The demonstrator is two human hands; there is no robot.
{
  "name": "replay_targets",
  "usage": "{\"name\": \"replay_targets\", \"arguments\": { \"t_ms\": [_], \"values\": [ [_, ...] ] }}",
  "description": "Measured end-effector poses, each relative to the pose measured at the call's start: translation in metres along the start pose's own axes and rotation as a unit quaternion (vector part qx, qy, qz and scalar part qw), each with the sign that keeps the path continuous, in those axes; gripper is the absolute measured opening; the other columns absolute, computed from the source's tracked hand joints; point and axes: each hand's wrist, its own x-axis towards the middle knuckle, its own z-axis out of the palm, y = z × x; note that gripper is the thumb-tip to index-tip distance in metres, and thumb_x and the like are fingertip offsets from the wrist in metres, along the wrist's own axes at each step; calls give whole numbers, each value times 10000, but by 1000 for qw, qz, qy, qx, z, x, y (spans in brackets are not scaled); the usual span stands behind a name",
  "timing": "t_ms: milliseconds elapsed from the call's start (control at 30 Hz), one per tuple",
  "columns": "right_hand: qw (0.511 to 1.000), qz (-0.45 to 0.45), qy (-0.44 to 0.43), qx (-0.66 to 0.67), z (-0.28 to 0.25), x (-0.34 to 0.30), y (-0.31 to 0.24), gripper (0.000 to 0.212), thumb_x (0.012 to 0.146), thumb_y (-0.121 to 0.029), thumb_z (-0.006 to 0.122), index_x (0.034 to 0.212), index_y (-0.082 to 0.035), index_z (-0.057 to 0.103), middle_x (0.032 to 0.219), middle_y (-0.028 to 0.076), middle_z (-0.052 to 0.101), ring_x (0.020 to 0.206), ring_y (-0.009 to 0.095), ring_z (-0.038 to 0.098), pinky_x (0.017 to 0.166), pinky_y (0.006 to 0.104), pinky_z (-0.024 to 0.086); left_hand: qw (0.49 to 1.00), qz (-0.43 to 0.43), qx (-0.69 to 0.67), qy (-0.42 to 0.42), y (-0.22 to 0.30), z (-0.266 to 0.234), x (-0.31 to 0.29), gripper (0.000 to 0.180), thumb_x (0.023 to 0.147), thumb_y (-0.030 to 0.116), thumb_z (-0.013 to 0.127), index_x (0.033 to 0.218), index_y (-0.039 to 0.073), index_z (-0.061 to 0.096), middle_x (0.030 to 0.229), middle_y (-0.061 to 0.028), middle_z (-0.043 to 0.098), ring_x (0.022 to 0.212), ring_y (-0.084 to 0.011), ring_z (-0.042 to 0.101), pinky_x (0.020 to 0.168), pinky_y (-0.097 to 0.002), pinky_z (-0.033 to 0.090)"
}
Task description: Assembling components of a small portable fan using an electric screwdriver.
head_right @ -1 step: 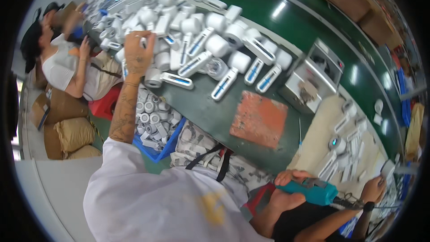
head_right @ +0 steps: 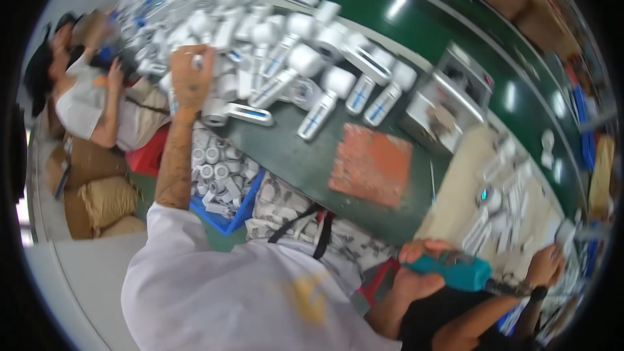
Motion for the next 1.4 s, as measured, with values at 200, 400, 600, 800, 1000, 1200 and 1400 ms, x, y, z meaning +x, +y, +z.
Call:
{"name": "replay_targets", "arguments": {
  "t_ms": [200, 400, 600, 800, 1000, 1200, 1400],
  "values": [
    [1000, 22, 15, 13, 7, 9, -17, 788, 758, -593, 801, 1096, 88, 593, 766, 116, 626, 679, 225, 638, 581, 340, 492, 1000, 16, -21, 6, 28, -24, -19, 171, 911, 112, 742, 1047, 13, 713, 1023, -124, 710, 907, -267, 659, 837, -364, 501],
    [998, 20, 33, -44, -19, 0, -40, 891, 723, -706, 766, 1113, 80, 608, 756, 78, 630, 691, 196, 627, 587, 318, 471, 831, 26, -451, -326, 304, -31, -32, 206, 858, 110, 756, 1041, 36, 695, 964, -120, 693, 841, -260, 664, 772, -337, 528],
    [998, 4, 47, -51, -24, -17, -58, 820, 771, -649, 774, 1120, 76, 616, 742, 95, 639, 671, 204, 622, 592, 332, 480, 748, 257, -457, -407, 471, 26, -89, 448, 941, 459, 633, 1018, 20, 671, 1033, -132, 687, 943, -302, 652, 787, -441, 518],
    [999, 4, 42, -7, -41, -31, -65, 561, 882, -426, 725, 1098, 80, 616, 737, 112, 643, 666, 184, 617, 591, 303, 471, 733, 160, -377, -543, 548, 62, -102, 706, 857, 666, 594, 1144, 22, 635, 1149, -184, 652, 1123, -361, 580, 958, -492, 428],
    [996, -15, 67, -58, -46, -23, -65, 506, 840, -336, 765, 1092, 82, 629, 772, 106, 642, 676, 176, 615, 597, 285, 464, 738, 96, -453, -490, 531, 62, -101, 501, 858, 454, 672, 1127, 32, 657, 1114, -165, 663, 1010, -373, 638, 895, -464, 496],
    [992, 3, 41, -123, -41, -5, -52, 774, 843, -611, 744, 1117, 101, 612, 868, 116, 630, 706, 189, 618, 621, 312, 483, 749, 51, -537, -385, 425, 7, -66, 236, 836, 134, 715, 1037, 23, 663, 985, -122, 636, 886, -353, 654, 798, -419, 527],
    [992, -28, 27, -124, 1, 25, -31, 811, 881, -634, 688, 1171, 116, 578, 869, 114, 612, 731, 196, 612, 631, 333, 487, 829, 185, -386, -361, 336, -7, -68, 254, 825, 144, 752, 1050, 65, 663, 1033, -116, 625, 983, -336, 636, 825, -417, 499]
  ]
}}
